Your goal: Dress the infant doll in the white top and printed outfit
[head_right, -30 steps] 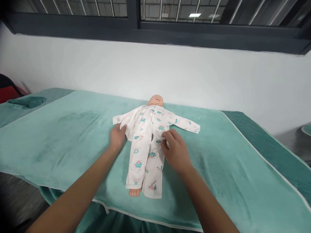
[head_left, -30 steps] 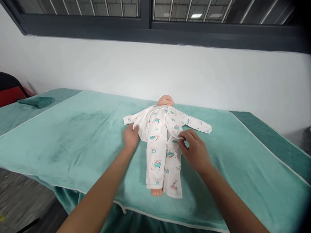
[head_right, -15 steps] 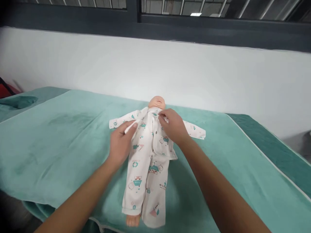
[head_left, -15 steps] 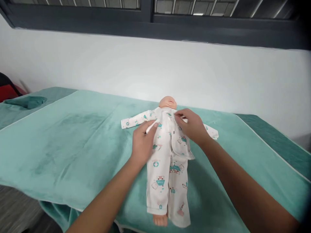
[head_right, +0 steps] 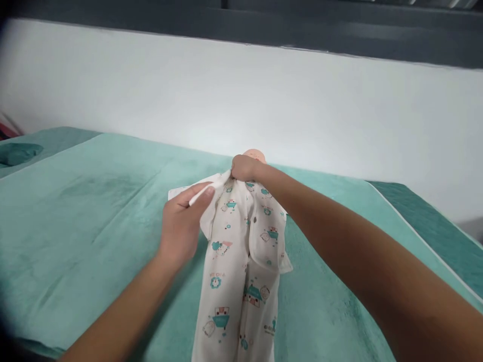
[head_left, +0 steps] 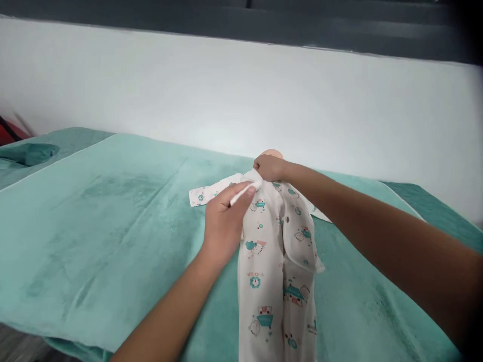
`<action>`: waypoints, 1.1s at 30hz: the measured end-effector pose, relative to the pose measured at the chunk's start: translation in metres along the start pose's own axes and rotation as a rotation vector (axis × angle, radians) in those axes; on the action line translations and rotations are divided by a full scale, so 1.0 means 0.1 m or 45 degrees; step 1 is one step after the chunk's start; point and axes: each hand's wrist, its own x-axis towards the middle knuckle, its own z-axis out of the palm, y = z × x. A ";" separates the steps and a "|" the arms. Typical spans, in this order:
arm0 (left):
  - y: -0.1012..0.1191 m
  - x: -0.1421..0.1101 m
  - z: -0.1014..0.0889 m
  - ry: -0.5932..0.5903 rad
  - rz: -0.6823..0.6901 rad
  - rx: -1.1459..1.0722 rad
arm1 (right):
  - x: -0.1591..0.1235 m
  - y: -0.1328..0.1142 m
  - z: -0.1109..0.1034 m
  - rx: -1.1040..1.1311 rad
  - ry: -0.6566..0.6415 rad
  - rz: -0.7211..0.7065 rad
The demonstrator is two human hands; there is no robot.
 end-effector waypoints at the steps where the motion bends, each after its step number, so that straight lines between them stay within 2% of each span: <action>1: 0.01 -0.03 0.02 -0.064 0.053 0.102 | -0.02 -0.01 0.05 0.003 0.062 0.035; 4: 0.02 -0.13 0.09 -0.339 0.182 0.403 | -0.17 -0.04 0.17 0.008 0.224 0.088; 5: 0.01 -0.17 0.11 -0.432 0.203 0.478 | -0.25 -0.03 0.20 0.043 0.301 0.051; 7: -0.02 -0.25 0.15 -0.564 0.229 0.613 | -0.41 -0.01 0.23 0.179 0.438 -0.179; 9: -0.04 -0.32 0.17 -0.602 0.262 0.737 | -0.55 0.04 0.22 0.326 0.467 -0.502; 11: -0.05 -0.36 0.17 -0.593 0.299 0.818 | -0.65 0.08 0.19 0.366 0.369 -0.710; 13: -0.06 -0.38 0.17 -0.573 0.323 0.857 | -0.72 0.12 0.13 0.275 0.315 -0.771; 16: -0.07 -0.39 0.16 -0.571 0.371 0.938 | -0.81 0.16 0.06 0.049 0.401 -0.772; 18: -0.09 -0.41 0.14 -0.587 0.434 1.035 | -0.89 0.18 0.03 -0.051 0.513 -0.698; 20: -0.11 -0.45 0.13 -0.636 0.515 1.157 | -0.98 0.23 0.06 -0.051 0.648 -0.551; 23: -0.11 -0.52 0.12 -0.760 0.616 1.265 | -1.09 0.33 0.15 0.112 0.806 -0.327; 26: -0.11 -0.49 0.11 -0.800 0.649 1.102 | -1.13 0.40 0.25 0.362 0.938 -0.067; 28: -0.15 -0.37 0.10 -0.631 0.596 0.941 | -1.13 0.39 0.30 0.489 0.944 0.139; 31: -0.28 -0.06 0.10 -0.191 0.451 0.910 | -1.14 0.30 0.34 0.532 0.746 0.310; 33: -0.36 0.18 0.16 -0.093 0.396 0.960 | -1.14 0.22 0.35 0.464 0.654 0.367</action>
